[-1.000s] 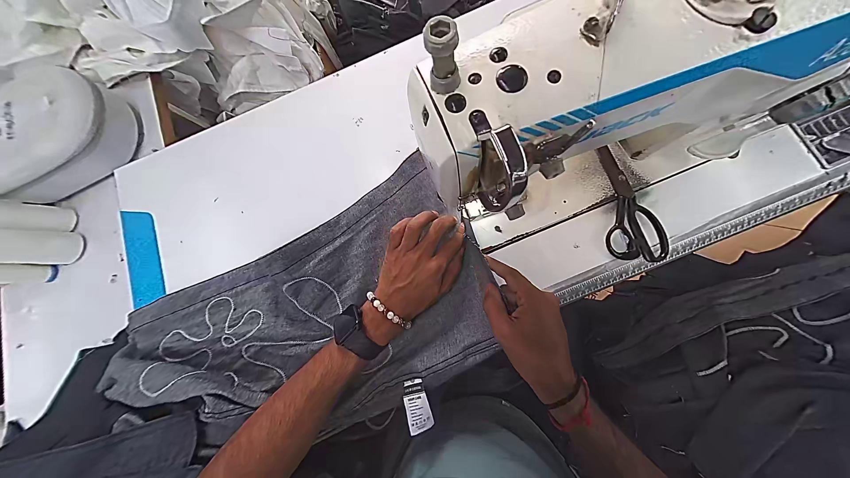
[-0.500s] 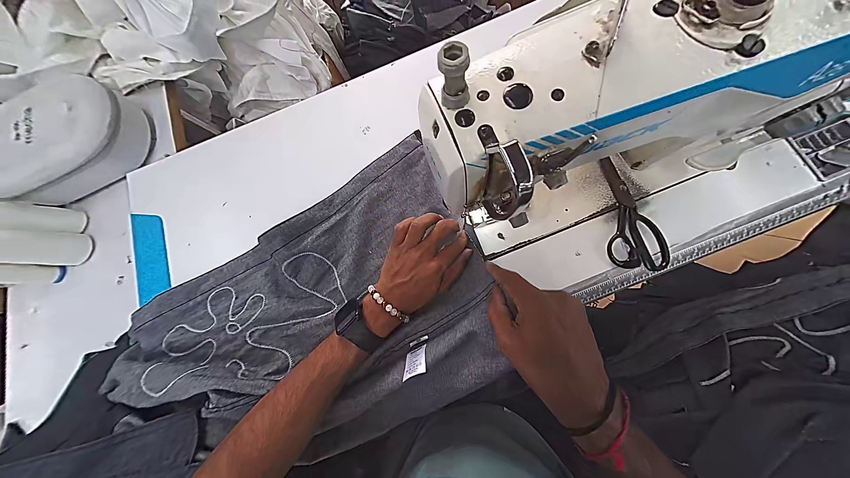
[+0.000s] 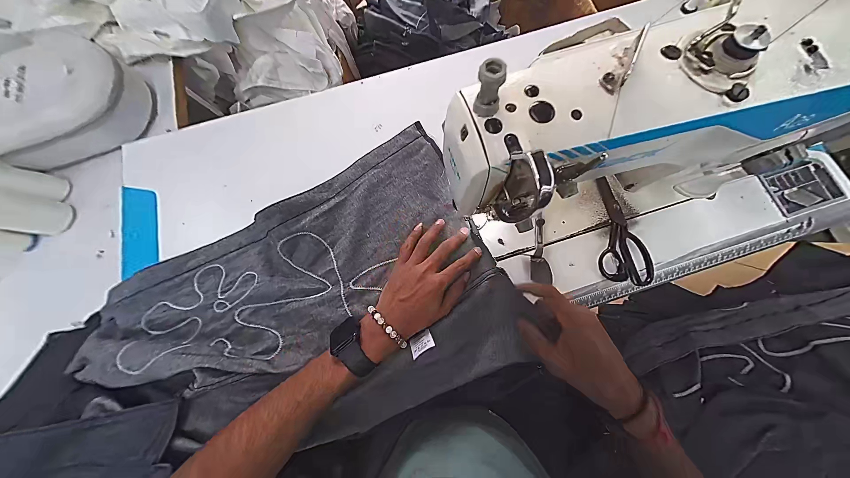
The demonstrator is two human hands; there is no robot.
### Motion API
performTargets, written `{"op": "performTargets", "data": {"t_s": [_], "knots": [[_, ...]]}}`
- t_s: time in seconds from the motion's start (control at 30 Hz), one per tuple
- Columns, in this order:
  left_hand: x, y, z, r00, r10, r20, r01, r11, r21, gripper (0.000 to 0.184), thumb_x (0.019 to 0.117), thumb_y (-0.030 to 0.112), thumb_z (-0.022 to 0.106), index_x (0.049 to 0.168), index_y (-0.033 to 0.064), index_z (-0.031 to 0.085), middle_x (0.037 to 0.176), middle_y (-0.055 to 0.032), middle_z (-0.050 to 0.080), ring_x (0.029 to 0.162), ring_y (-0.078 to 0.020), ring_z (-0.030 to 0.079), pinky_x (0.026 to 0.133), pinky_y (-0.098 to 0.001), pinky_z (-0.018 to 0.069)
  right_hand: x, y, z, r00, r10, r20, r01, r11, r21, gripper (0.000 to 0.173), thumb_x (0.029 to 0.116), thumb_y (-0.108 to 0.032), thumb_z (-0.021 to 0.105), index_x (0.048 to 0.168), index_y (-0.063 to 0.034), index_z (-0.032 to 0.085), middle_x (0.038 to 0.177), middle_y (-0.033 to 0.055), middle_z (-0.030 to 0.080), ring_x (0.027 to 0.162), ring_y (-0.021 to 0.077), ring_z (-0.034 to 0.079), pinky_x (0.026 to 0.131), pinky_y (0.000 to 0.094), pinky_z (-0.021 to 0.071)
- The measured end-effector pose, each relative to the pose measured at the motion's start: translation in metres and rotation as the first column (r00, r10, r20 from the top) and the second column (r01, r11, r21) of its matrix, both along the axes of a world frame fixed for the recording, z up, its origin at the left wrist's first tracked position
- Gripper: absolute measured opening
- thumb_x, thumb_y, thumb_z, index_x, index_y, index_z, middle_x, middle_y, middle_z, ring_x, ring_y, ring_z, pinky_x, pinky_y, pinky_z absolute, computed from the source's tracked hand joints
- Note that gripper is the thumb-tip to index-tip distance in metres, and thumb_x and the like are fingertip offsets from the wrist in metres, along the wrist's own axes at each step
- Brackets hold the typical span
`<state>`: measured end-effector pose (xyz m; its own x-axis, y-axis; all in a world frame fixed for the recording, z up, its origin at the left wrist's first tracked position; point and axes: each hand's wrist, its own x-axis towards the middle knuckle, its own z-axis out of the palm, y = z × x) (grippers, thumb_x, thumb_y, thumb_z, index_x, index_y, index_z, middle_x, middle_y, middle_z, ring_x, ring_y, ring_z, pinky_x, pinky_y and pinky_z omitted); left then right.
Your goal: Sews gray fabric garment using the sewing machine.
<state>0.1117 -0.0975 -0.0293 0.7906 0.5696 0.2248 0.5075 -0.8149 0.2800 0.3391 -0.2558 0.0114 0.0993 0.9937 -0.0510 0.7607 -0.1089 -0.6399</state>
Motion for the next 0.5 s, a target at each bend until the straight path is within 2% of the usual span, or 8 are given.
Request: {"op": "performTargets", "data": {"t_s": [0.07, 0.17, 0.23, 0.27, 0.3, 0.37, 0.43, 0.5], "knots": [[0.004, -0.006, 0.0, 1.0, 0.02, -0.01, -0.02, 1.0, 0.016, 0.04, 0.107, 0.041, 0.044, 0.142, 0.0351, 0.062, 0.161, -0.0001, 0.045, 0.154, -0.0319, 0.029, 0.125, -0.0596, 0.0195, -0.015, -0.033, 0.003, 0.985, 0.171, 0.012, -0.171, 0.985, 0.036, 0.029, 0.0885, -0.018, 0.064, 0.117, -0.0146, 0.069, 0.087, 0.0007, 0.072, 0.062, 0.0153, 0.067, 0.049, 0.0398, 0.0561], [0.006, -0.003, 0.004, 0.999, 0.035, 0.038, -0.036, 0.999, 0.012, 0.034, 0.1051, 0.037, 0.049, 0.13, 0.0287, 0.072, 0.15, -0.0001, 0.057, 0.148, -0.0296, 0.04, 0.122, -0.0566, 0.0273, -0.055, -0.059, -0.026, 0.873, 0.459, 0.165, -0.454, 0.888, -0.068, 0.013, 0.0876, -0.006, 0.063, 0.092, -0.016, 0.07, 0.088, 0.0035, 0.064, 0.06, 0.017, 0.062, 0.044, 0.0336, 0.0517], [0.01, 0.005, 0.012, 0.998, 0.05, 0.044, -0.051, 0.998, 0.026, 0.033, 0.1051, 0.034, 0.049, 0.126, 0.023, 0.072, 0.142, 0.0016, 0.063, 0.141, -0.0243, 0.05, 0.116, -0.0505, 0.0371, -0.071, -0.054, -0.044, 0.822, 0.558, 0.116, -0.498, 0.802, -0.331, 0.015, 0.0859, -0.003, 0.068, 0.099, -0.0093, 0.073, 0.1, 0.0126, 0.069, 0.069, 0.0279, 0.069, 0.052, 0.0435, 0.0573], [0.01, 0.01, 0.014, 0.998, 0.053, 0.024, -0.054, 0.998, 0.043, 0.035, 0.1055, 0.033, 0.047, 0.13, 0.0226, 0.069, 0.142, 0.0019, 0.063, 0.137, -0.0222, 0.052, 0.112, -0.0478, 0.0403, -0.073, -0.043, -0.046, 0.81, 0.586, 0.013, -0.518, 0.726, -0.453, 0.019, 0.0891, -0.004, 0.066, 0.107, -0.0067, 0.072, 0.109, 0.0164, 0.068, 0.081, 0.0339, 0.07, 0.061, 0.0504, 0.059], [0.011, 0.015, 0.015, 0.999, 0.046, 0.001, -0.046, 0.997, 0.063, 0.037, 0.1057, 0.034, 0.047, 0.136, 0.0243, 0.066, 0.142, 0.0014, 0.062, 0.133, -0.0215, 0.054, 0.108, -0.0466, 0.0418, -0.074, -0.031, -0.045, 0.793, 0.604, -0.078, -0.552, 0.659, -0.51, 0.022, 0.093, -0.008, 0.062, 0.114, -0.0074, 0.069, 0.115, 0.0169, 0.067, 0.092, 0.0357, 0.07, 0.07, 0.0537, 0.0589], [0.013, 0.026, 0.014, 1.0, 0.013, -0.015, -0.011, 0.994, 0.113, 0.037, 0.1055, 0.034, 0.048, 0.138, 0.0275, 0.066, 0.14, 0.0011, 0.063, 0.127, -0.0218, 0.057, 0.103, -0.0458, 0.0422, -0.07, -0.011, -0.037, 0.743, 0.643, -0.188, -0.643, 0.605, -0.47, 0.021, 0.0963, -0.017, 0.059, 0.113, -0.0111, 0.069, 0.109, 0.0132, 0.07, 0.096, 0.0326, 0.071, 0.077, 0.0545, 0.0577], [0.012, 0.03, 0.011, 1.0, -0.013, -0.011, 0.015, 0.988, 0.153, 0.035, 0.1048, 0.034, 0.05, 0.134, 0.0276, 0.069, 0.137, 0.001, 0.065, 0.124, -0.0224, 0.058, 0.102, -0.0453, 0.0433, -0.063, -0.002, -0.021, 0.766, 0.591, -0.253, -0.643, 0.721, -0.261, 0.018, 0.0979, -0.021, 0.06, 0.106, -0.0138, 0.074, 0.095, 0.0066, 0.073, 0.087, 0.0246, 0.072, 0.073, 0.0504, 0.0589], [0.011, 0.032, 0.008, 1.0, -0.024, 0.019, 0.02, 0.986, 0.164, 0.034, 0.104, 0.033, 0.052, 0.132, 0.0265, 0.071, 0.137, 0.0016, 0.065, 0.125, -0.0222, 0.059, 0.103, -0.0449, 0.0436, -0.057, 0.014, -0.003, 0.926, 0.304, -0.225, -0.313, 0.95, -0.007, 0.021, 0.1024, -0.022, 0.056, 0.104, -0.0122, 0.075, 0.087, 0.0014, 0.072, 0.076, 0.0138, 0.07, 0.068, 0.0379, 0.0603]]}}
